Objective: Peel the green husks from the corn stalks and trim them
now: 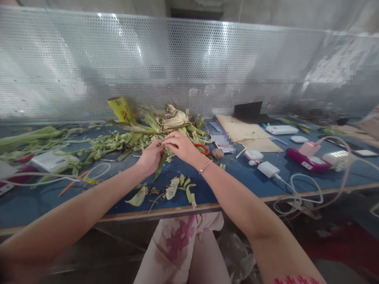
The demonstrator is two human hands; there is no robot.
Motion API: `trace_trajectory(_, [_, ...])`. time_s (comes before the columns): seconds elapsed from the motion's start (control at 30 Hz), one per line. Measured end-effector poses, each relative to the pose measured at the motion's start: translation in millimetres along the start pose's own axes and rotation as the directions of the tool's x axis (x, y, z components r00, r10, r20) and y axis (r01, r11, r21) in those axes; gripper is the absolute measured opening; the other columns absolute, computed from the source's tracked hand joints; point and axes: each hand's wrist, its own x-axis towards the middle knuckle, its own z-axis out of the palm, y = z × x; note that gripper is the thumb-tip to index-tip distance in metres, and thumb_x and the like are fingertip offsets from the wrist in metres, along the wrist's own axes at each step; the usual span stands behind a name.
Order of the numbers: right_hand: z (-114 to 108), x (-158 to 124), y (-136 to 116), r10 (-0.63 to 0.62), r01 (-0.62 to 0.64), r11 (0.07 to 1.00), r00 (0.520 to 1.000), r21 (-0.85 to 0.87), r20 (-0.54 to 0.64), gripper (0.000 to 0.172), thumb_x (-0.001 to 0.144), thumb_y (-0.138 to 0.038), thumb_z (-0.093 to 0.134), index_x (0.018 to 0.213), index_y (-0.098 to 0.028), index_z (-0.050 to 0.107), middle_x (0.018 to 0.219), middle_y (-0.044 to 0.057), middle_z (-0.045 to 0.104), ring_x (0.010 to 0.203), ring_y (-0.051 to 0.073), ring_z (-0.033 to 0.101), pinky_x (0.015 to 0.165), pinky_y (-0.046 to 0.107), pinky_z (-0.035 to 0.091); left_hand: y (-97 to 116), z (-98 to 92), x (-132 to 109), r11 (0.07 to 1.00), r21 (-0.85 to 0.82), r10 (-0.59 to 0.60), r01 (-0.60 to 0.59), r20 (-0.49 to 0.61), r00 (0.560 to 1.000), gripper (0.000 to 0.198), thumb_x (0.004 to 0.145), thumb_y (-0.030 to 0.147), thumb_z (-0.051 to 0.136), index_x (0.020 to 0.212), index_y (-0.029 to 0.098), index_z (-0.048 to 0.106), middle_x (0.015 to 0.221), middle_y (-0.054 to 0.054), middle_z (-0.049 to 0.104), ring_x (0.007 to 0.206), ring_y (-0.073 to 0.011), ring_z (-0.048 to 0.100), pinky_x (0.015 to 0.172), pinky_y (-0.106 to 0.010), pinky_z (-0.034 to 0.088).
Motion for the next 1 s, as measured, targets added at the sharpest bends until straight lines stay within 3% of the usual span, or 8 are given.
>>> trace_trajectory(0.23, [-3, 0, 1, 0.004, -0.005, 0.998, 1.0, 0.066, 0.021, 0.019, 0.084, -0.024, 0.052, 0.096, -0.018, 0.066, 0.097, 0.006, 0.065, 0.092, 0.017, 0.058, 0.083, 0.032, 0.046, 2, 2.4, -2, 0.994, -0.108, -0.021, 0.023, 0.022, 1.0, 0.013, 0.073, 0.008, 0.046, 0.064, 0.016, 0.041, 0.06, 0.003, 0.044, 0.053, -0.0078, 0.043, 0.053, -0.022, 0.037])
trace_trajectory(0.53, [0, -2, 8, -0.03, 0.03, 0.999, 0.999, 0.011, 0.034, 0.02, 0.085, -0.028, 0.051, 0.082, -0.018, 0.068, 0.099, 0.006, 0.06, 0.093, 0.017, 0.055, 0.085, 0.035, 0.043, 1, 0.2, 0, 0.976, -0.183, -0.12, 0.122, 0.022, 0.993, 0.015, 0.066, 0.006, 0.053, 0.062, 0.016, 0.042, 0.057, 0.003, 0.047, 0.05, -0.0071, 0.046, 0.052, -0.021, 0.041])
trace_trajectory(0.9, [5, -3, 11, -0.065, 0.065, 0.998, 0.997, -0.002, 0.047, 0.019, 0.085, -0.03, 0.051, 0.089, -0.02, 0.066, 0.095, 0.006, 0.058, 0.091, 0.018, 0.054, 0.083, 0.036, 0.044, 2, 1.9, -3, 0.996, -0.06, -0.077, 0.071, -0.093, 0.993, 0.013, 0.07, 0.009, 0.051, 0.065, 0.017, 0.041, 0.055, 0.005, 0.042, 0.043, -0.0068, 0.041, 0.042, -0.02, 0.039])
trace_trajectory(1.0, [6, -3, 9, -0.077, 0.078, 0.997, 0.996, -0.008, 0.042, 0.021, 0.086, -0.031, 0.048, 0.087, -0.019, 0.066, 0.094, 0.007, 0.059, 0.089, 0.018, 0.055, 0.082, 0.036, 0.044, 4, 2.5, -3, 0.99, -0.062, -0.134, 0.127, -0.116, 0.984, 0.014, 0.073, 0.008, 0.048, 0.066, 0.017, 0.041, 0.052, 0.005, 0.043, 0.043, -0.0066, 0.042, 0.045, -0.02, 0.042])
